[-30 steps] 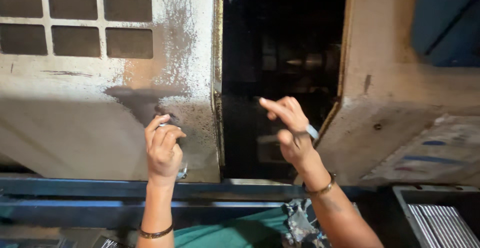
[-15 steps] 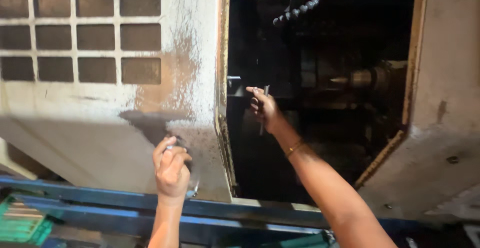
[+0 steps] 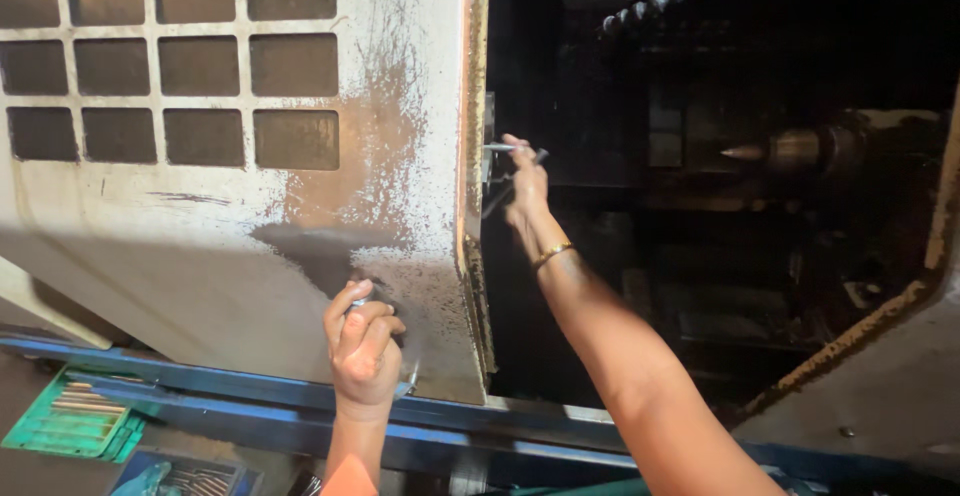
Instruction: The person repeatedly wipes a small area on the side of a large industrial machine using a cloth and a metal rod. They open the machine door briefly to place the rod inside, then close it and continue wiping the same spot.
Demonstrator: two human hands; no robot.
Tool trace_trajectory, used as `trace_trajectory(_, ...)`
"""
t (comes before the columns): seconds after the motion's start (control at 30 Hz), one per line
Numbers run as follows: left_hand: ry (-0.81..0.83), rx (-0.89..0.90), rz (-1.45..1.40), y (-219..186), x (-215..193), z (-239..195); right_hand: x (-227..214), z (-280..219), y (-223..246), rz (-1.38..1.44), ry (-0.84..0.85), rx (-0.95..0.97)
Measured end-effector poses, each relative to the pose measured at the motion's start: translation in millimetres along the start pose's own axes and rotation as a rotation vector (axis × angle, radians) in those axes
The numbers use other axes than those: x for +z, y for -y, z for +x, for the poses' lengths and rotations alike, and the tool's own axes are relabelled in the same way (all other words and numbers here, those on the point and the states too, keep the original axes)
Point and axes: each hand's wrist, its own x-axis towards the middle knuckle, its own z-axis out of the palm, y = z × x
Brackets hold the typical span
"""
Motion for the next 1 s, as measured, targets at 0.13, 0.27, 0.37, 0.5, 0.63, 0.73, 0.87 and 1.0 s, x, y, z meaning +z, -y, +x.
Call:
trace_trajectory(0.13, -0.004, -0.012, -0.006, 1.1, 0.6, 1.6, -23.7, 14.9, 25.1, 0.544, -0.301, 0.046)
trace_trajectory(0.27, -0.009, -0.021, -0.023, 2.4, 3.4, -1.9, -39.7, 22.1, 59.4, 0.395, -0.377, 0.279)
trace_trajectory(0.37, -0.003, -0.031, -0.026, 3.0, 5.6, -3.4, -32.6, 14.1, 62.6, 0.333, -0.287, 0.301)
trace_trajectory(0.5, 0.013, -0.037, -0.029, 5.2, 6.6, -5.1, -9.4, 4.3, 49.4, 0.327, -0.219, 0.156)
trace_trajectory(0.63, -0.008, -0.025, -0.033, 6.5, 8.9, -3.0, -1.7, 2.3, 48.8, 0.376, -0.160, 0.173)
trace_trajectory(0.73, -0.001, -0.029, -0.034, 8.6, 9.5, -4.2, -1.6, 7.2, 49.6, 0.349, -0.125, 0.315)
trace_trajectory(0.87, -0.009, -0.035, -0.036, 11.6, 11.0, -6.9, 5.0, 12.7, 43.0, -0.079, -0.109, 0.506)
trace_trajectory(1.0, -0.014, -0.034, -0.048, 9.9, 6.3, -3.9, 6.4, -4.7, 31.7, -0.317, -0.112, 0.251)
